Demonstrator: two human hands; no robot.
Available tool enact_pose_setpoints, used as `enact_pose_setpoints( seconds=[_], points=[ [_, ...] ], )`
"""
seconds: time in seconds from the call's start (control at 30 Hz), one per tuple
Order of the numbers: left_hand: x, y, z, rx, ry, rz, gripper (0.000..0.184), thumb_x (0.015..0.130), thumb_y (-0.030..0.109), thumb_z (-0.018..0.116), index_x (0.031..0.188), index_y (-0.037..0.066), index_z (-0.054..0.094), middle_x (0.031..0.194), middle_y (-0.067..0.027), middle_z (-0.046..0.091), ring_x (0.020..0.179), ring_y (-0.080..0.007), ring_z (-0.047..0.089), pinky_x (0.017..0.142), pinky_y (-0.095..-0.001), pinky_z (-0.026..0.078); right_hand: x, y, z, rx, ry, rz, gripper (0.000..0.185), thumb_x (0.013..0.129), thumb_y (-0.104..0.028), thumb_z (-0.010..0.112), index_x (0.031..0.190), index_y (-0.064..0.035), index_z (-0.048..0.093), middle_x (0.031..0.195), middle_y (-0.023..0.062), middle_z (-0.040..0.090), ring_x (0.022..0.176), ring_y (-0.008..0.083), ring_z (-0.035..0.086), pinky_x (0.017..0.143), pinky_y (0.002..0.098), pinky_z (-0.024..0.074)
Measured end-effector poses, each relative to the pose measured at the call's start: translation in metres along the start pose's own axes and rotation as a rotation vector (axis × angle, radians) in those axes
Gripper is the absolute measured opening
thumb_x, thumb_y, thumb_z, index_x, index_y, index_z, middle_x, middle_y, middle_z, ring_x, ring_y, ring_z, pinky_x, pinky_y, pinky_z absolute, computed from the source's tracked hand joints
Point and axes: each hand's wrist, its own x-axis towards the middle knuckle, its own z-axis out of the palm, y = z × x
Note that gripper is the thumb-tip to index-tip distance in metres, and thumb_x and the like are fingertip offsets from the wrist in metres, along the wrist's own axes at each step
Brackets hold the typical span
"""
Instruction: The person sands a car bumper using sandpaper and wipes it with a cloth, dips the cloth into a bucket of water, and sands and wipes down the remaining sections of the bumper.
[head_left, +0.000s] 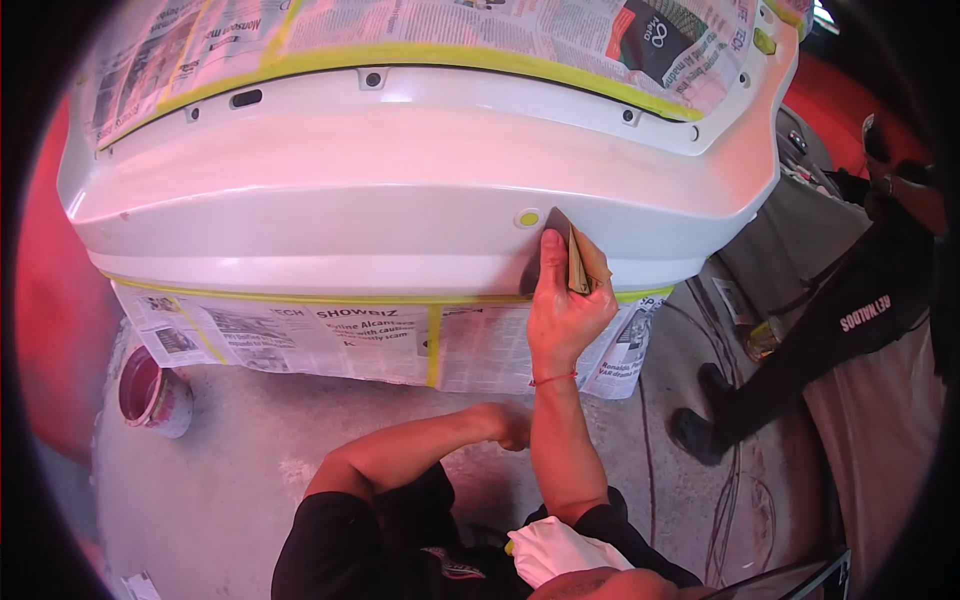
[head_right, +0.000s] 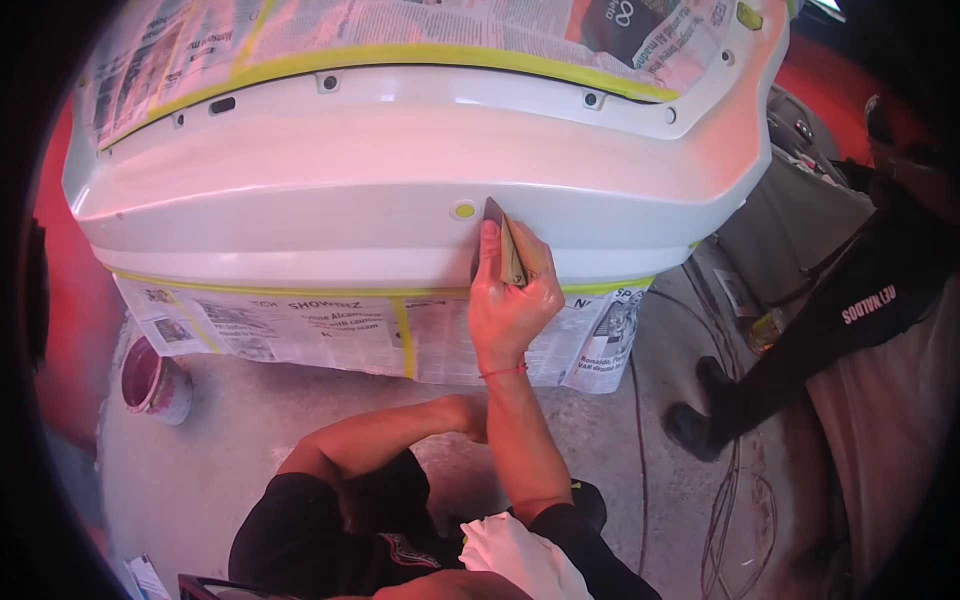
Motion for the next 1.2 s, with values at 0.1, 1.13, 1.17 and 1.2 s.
enact_pose_setpoints(
  seconds=[0.1,1.13,1.17,1.2],
  points=[
    [0.008,0.001,0.0,-0.044,-0.061,-0.063,0.031,0.072,0.008,0.057,0.1,0.009,0.07,0.09,-0.0169,0.07,0.079,-0.0338,0.067,0.067,-0.0442,0.051,-0.003,-0.001,0.005,-0.019,0.02,-0.019,0.019,0.087,-0.011,0.073,0.1,0.0029,0.07,0.093,0.0111,0.07,0.083,0.0177,0.066,0.076,0.0293,0.052],
    [-0.02,0.039,-0.039,0.098,-0.095,0.028,0.029,0.078,0.012,0.057,0.106,0.005,0.062,0.097,-0.0187,0.067,0.095,-0.0382,0.064,0.078,-0.0481,0.05,0.042,-0.008,-0.017,-0.424,-0.275,-0.662,0.018,0.077,-0.002,0.077,0.093,-0.0029,0.069,0.083,0.0103,0.066,0.068,0.0258,0.064,0.061,0.0335,0.0504],
    [-0.021,0.038,-0.037,0.102,-0.105,0.026,0.029,0.078,0.012,0.057,0.106,0.005,0.062,0.097,-0.0187,0.067,0.095,-0.0382,0.064,0.078,-0.0481,0.05,0.032,-0.003,-0.013,-0.342,-0.152,-0.593,0.019,0.076,-0.002,0.077,0.094,-0.0037,0.069,0.081,0.0108,0.065,0.064,0.0259,0.063,0.056,0.0335,0.0491],
    [-0.022,0.038,-0.035,0.079,-0.091,0.016,0.029,0.078,0.013,0.056,0.106,0.006,0.063,0.098,-0.0179,0.067,0.095,-0.0375,0.064,0.078,-0.0478,0.05,0.025,-0.003,-0.009,-0.306,-0.102,-0.488,0.013,0.083,-0.007,0.076,0.094,-0.0017,0.071,0.077,0.0102,0.066,0.064,0.0177,0.065,0.056,0.0295,0.0498]
  ],
)
